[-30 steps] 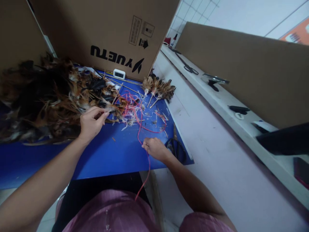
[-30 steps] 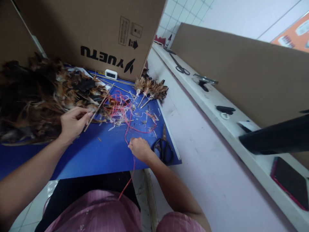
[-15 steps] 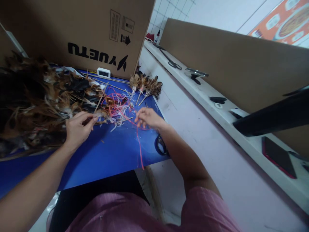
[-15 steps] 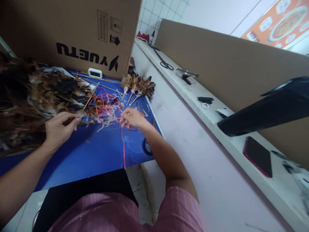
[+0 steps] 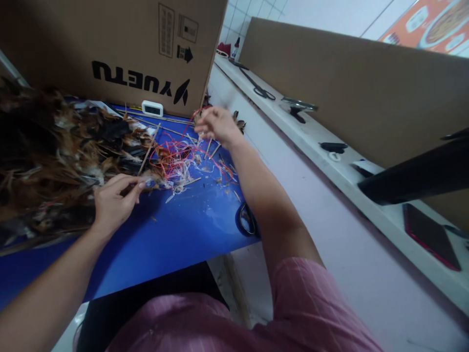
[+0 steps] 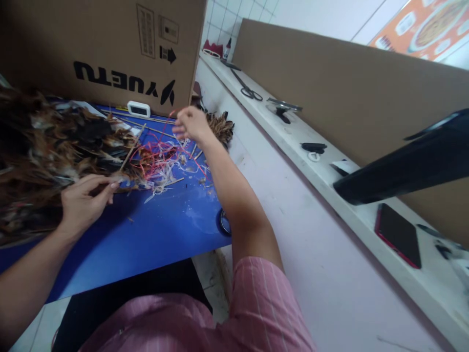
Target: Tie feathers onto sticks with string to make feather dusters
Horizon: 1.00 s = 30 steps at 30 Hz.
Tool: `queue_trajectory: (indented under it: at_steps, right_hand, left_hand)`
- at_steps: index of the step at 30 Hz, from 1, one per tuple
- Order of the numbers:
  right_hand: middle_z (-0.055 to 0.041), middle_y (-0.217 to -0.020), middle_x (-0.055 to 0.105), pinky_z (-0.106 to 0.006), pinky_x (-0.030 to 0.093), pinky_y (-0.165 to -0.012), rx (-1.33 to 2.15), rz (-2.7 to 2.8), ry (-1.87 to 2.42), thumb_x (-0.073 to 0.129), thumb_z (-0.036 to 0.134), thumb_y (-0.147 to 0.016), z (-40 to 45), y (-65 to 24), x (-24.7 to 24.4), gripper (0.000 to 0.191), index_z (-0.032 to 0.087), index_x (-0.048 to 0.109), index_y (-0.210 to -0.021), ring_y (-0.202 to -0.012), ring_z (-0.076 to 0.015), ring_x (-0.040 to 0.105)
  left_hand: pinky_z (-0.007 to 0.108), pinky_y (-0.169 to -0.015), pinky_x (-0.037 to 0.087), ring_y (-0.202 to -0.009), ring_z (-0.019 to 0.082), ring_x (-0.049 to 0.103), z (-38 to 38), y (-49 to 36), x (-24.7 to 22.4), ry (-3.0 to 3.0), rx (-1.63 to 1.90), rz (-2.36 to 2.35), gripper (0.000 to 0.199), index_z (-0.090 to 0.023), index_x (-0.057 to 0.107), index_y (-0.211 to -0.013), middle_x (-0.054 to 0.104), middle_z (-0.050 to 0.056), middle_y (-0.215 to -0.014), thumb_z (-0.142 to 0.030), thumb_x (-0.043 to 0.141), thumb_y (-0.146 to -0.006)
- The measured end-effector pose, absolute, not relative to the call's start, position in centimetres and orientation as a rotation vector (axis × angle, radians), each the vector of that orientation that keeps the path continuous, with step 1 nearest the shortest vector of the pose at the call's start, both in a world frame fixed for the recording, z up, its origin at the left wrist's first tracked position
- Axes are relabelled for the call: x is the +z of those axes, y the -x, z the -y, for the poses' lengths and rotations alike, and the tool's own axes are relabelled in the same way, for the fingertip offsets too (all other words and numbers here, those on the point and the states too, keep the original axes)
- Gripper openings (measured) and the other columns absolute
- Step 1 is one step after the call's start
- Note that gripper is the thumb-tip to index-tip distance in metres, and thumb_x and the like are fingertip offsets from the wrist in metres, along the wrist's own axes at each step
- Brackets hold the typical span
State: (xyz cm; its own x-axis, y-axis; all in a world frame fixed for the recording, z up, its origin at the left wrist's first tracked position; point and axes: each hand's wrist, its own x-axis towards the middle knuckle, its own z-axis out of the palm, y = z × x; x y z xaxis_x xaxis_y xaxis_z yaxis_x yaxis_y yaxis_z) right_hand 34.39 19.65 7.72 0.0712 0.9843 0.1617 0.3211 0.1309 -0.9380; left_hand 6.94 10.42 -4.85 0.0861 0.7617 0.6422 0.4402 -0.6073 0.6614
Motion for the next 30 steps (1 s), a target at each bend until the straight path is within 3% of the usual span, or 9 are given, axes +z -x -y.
queue_trajectory:
  at_steps: [4,8,12,19,24,30]
  right_hand:
    - [-0.0002,-0.073,0.063,-0.026,0.055,-0.058,0.614,1.708,1.649,0.056,0.015,-0.081,-17.7,-36.7,4.1,0.002,0.016,0.058,-0.08,-0.062,-0.0129,0.064]
    - [-0.0074,-0.093,0.07,-0.027,0.05,-0.082,0.128,1.82,2.308,0.051,0.012,-0.081,-15.6,-41.5,2.0,0.019,0.014,0.067,-0.091,-0.092,-0.0191,0.066]
    - [-0.0199,-0.098,0.07,-0.029,0.048,-0.082,0.162,1.79,2.569,0.064,0.015,-0.074,-14.4,-44.3,-0.1,0.019,0.008,0.07,-0.09,-0.096,-0.0259,0.065]
    - [-0.0221,-0.117,0.062,-0.026,0.043,-0.088,0.191,1.94,2.383,0.049,0.022,-0.089,-14.9,-41.5,-2.8,0.029,0.007,0.066,-0.107,-0.109,-0.0229,0.06]
    - [-0.0083,-0.109,0.068,-0.022,0.042,-0.084,0.266,2.112,2.074,0.047,0.02,-0.09,-14.5,-38.9,-1.6,0.026,0.018,0.065,-0.108,-0.102,-0.0171,0.061]
    - [-0.0084,-0.11,0.068,-0.026,0.041,-0.092,0.252,2.064,1.782,0.046,0.015,-0.089,-10.6,-39.7,0.4,0.027,0.016,0.066,-0.107,-0.106,-0.0172,0.06]
  left_hand:
    - [0.026,-0.059,0.045,-0.058,0.012,0.056,-10.3,-7.1,-4.6,-2.087,1.514,-1.197,0.008,-0.022,0.069,-0.08,0.059,-0.003,-0.059,-0.026,0.063,-0.082]
    - [0.026,-0.059,0.044,-0.058,0.013,0.056,-10.2,-7.2,-4.6,-2.121,1.454,-1.157,0.009,-0.022,0.068,-0.079,0.058,-0.004,-0.056,-0.027,0.062,-0.082]
    - [0.026,-0.059,0.045,-0.062,0.014,0.06,-10.5,-7.5,-5.8,-2.146,1.285,-1.206,0.013,-0.023,0.068,-0.079,0.063,-0.001,-0.067,-0.032,0.06,-0.082]
    - [0.035,-0.074,0.054,-0.1,0.025,0.062,-12.0,-9.4,-8.6,-2.131,1.158,-1.303,0.02,-0.022,0.07,-0.081,0.064,0.01,-0.11,-0.038,0.059,-0.078]
    - [0.039,-0.084,0.052,-0.103,0.027,0.061,-13.5,-12.9,-8.8,-2.193,1.042,-1.325,0.015,-0.021,0.07,-0.079,0.063,0.011,-0.111,-0.032,0.06,-0.076]
    - [0.033,-0.082,0.052,-0.094,0.022,0.061,-15.6,-18.9,-7.5,-2.205,0.933,-1.292,0.011,-0.02,0.07,-0.076,0.062,0.008,-0.107,-0.022,0.06,-0.076]
